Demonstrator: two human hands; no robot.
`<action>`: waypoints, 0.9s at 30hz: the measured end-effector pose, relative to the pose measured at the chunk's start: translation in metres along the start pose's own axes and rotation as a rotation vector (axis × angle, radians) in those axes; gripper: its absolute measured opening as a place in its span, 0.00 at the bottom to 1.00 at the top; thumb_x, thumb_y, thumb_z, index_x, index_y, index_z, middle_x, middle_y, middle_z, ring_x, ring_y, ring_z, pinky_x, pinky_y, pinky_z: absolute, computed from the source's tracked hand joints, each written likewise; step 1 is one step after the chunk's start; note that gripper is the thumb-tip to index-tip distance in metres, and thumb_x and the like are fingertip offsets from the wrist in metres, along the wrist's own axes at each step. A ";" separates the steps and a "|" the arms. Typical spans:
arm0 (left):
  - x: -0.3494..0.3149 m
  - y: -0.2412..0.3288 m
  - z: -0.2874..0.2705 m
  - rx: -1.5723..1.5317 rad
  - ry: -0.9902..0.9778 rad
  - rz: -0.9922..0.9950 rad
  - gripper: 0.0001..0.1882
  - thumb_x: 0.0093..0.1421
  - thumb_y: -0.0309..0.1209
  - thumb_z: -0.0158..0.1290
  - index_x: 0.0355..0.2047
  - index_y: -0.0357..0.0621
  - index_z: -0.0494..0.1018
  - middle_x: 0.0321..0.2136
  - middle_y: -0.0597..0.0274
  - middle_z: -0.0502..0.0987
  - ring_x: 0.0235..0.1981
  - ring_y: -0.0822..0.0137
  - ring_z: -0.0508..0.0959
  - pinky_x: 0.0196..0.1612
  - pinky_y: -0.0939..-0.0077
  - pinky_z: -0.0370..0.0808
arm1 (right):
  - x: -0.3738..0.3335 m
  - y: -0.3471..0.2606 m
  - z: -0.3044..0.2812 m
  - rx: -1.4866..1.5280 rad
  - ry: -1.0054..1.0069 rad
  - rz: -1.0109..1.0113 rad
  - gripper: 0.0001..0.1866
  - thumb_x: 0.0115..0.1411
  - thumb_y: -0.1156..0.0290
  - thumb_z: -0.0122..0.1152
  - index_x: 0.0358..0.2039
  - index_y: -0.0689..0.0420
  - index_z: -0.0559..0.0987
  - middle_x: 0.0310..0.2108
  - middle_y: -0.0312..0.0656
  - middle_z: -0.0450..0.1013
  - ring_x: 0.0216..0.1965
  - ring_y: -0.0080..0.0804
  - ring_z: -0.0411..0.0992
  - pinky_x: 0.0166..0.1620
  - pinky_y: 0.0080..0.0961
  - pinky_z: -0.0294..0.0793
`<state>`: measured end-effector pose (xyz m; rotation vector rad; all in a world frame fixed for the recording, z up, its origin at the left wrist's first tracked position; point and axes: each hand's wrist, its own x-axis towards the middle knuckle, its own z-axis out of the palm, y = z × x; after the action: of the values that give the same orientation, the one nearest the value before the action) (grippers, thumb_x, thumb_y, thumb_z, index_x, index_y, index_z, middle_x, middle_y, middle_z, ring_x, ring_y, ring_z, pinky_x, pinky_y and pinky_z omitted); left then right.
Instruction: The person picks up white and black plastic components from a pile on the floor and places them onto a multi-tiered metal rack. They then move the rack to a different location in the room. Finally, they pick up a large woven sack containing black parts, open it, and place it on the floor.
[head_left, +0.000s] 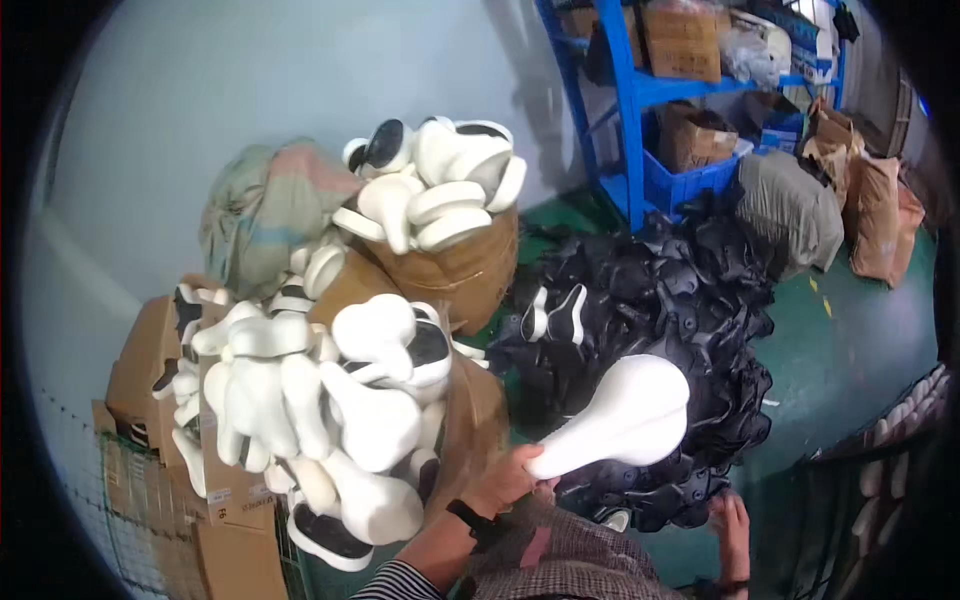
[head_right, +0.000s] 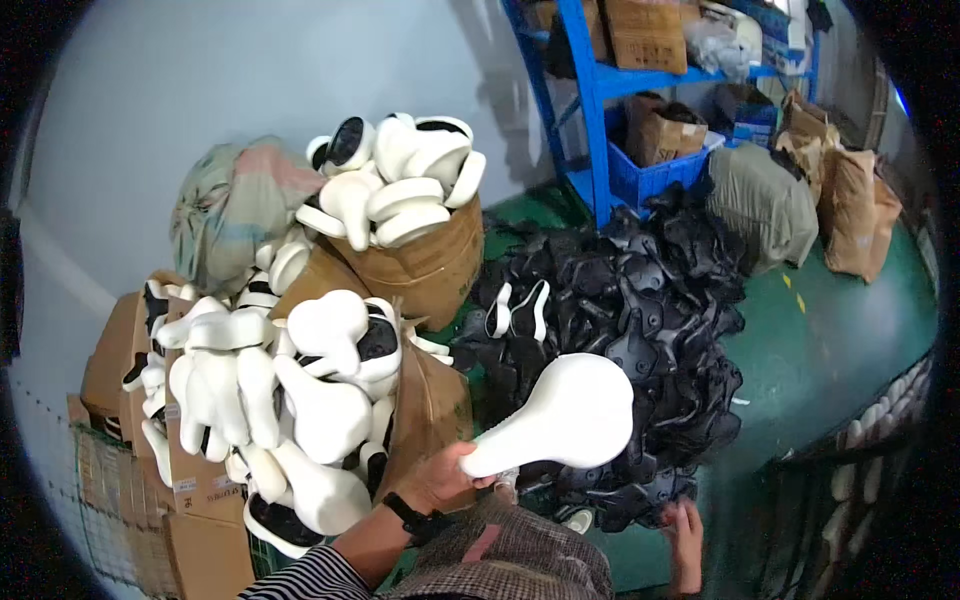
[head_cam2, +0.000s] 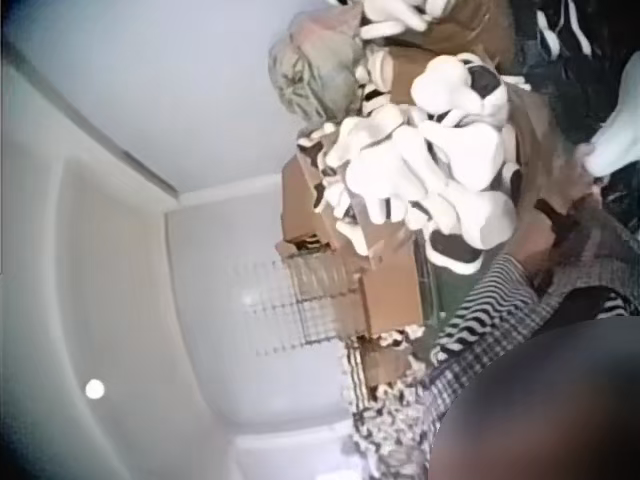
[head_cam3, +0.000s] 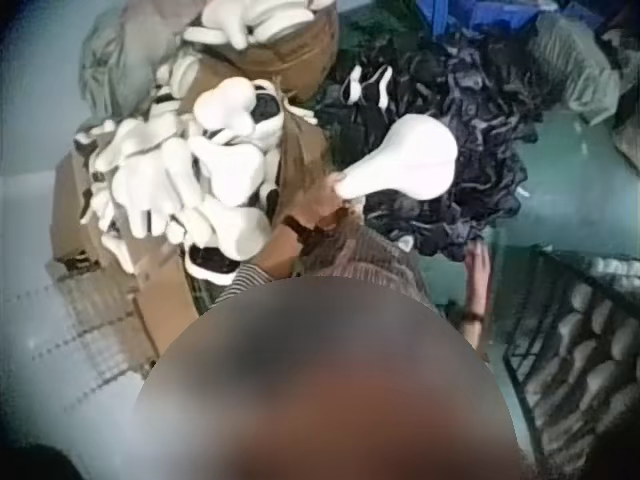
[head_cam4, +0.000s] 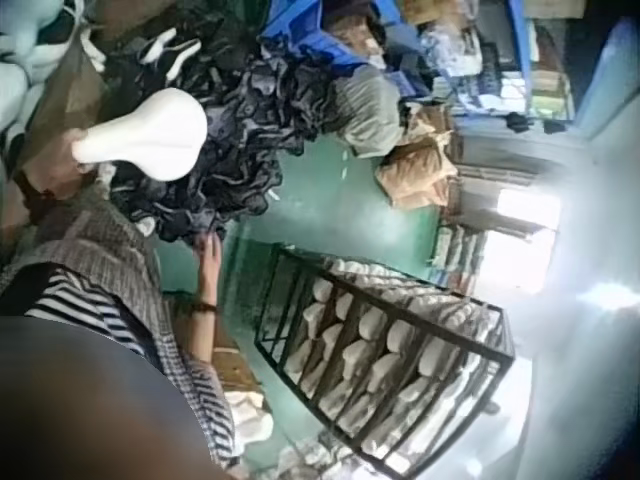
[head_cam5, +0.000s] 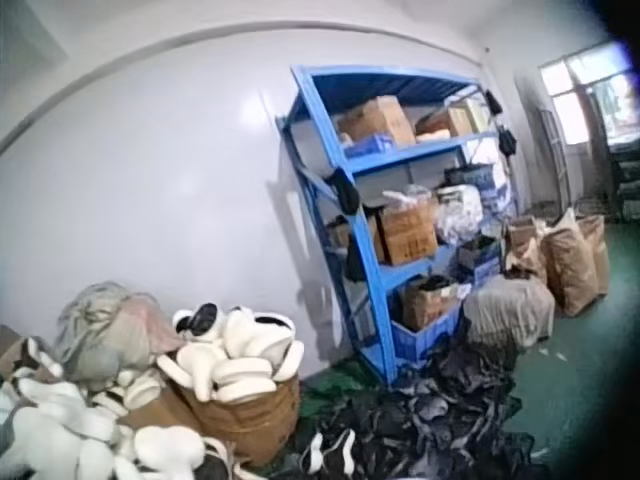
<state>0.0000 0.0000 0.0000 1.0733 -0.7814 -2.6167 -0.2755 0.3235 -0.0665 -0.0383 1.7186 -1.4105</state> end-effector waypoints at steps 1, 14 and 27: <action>-0.011 0.011 0.010 0.073 -0.128 0.017 0.18 0.59 0.35 0.40 0.42 0.31 0.65 0.31 0.54 0.71 0.28 0.64 0.71 0.31 0.73 0.68 | 0.001 -0.029 0.024 0.183 -0.084 -0.150 0.31 0.60 0.52 0.47 0.56 0.63 0.59 0.44 0.44 0.69 0.43 0.31 0.67 0.44 0.29 0.66; -0.099 0.037 0.084 0.321 -0.023 0.275 0.31 0.62 0.49 0.27 0.39 0.31 0.68 0.26 0.47 0.76 0.17 0.64 0.72 0.20 0.78 0.66 | -0.047 -0.149 0.118 0.374 -0.637 -0.271 0.41 0.48 0.49 0.63 0.54 0.65 0.63 0.48 0.46 0.67 0.49 0.34 0.66 0.53 0.31 0.64; -0.103 0.052 0.124 0.461 0.376 0.957 0.25 0.54 0.22 0.52 0.52 0.35 0.57 0.33 0.61 0.71 0.21 0.78 0.69 0.22 0.87 0.68 | -0.072 -0.129 0.124 0.424 -0.711 -0.208 0.33 0.51 0.54 0.63 0.50 0.66 0.68 0.47 0.46 0.69 0.48 0.34 0.67 0.53 0.33 0.62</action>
<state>-0.0139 0.0439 0.1632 0.9069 -1.3904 -1.4305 -0.2156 0.2194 0.0849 -0.4398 0.8373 -1.6295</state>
